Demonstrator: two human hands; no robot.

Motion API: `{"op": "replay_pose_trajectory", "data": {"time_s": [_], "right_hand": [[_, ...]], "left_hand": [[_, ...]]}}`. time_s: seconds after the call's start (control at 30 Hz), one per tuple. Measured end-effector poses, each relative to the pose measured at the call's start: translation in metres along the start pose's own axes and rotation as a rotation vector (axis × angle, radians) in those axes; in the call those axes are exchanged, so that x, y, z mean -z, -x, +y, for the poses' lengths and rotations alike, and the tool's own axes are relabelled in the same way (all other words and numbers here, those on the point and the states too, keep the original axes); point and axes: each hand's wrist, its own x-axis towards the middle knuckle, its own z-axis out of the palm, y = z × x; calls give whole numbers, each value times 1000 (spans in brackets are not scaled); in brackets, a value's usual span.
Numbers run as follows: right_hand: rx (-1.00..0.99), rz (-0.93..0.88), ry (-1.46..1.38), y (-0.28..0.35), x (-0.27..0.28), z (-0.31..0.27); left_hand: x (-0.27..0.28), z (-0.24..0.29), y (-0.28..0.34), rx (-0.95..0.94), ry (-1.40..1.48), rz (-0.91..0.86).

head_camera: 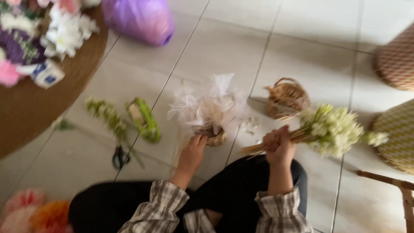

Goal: The person assembles floral arrangements by gathering stems of white and pink flowers, securing them with wooden sticks, and placing them into wicker baskets.

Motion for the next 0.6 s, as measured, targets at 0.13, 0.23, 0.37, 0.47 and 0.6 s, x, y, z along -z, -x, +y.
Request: {"op": "replay_pose_trajectory", "data": {"time_s": [0.13, 0.23, 0.37, 0.47, 0.6], "right_hand": [[-39, -34, 198, 8, -16, -8], [22, 5, 217, 15, -25, -12], [217, 92, 249, 17, -17, -13], [266, 129, 207, 13, -5, -13], [291, 165, 235, 10, -4, -17]], "left_hand": [[2, 9, 52, 27, 55, -30], [-7, 9, 62, 5, 53, 17], [25, 25, 53, -78, 58, 269], [28, 47, 49, -233, 50, 327], [45, 55, 37, -344, -18, 370]]}}
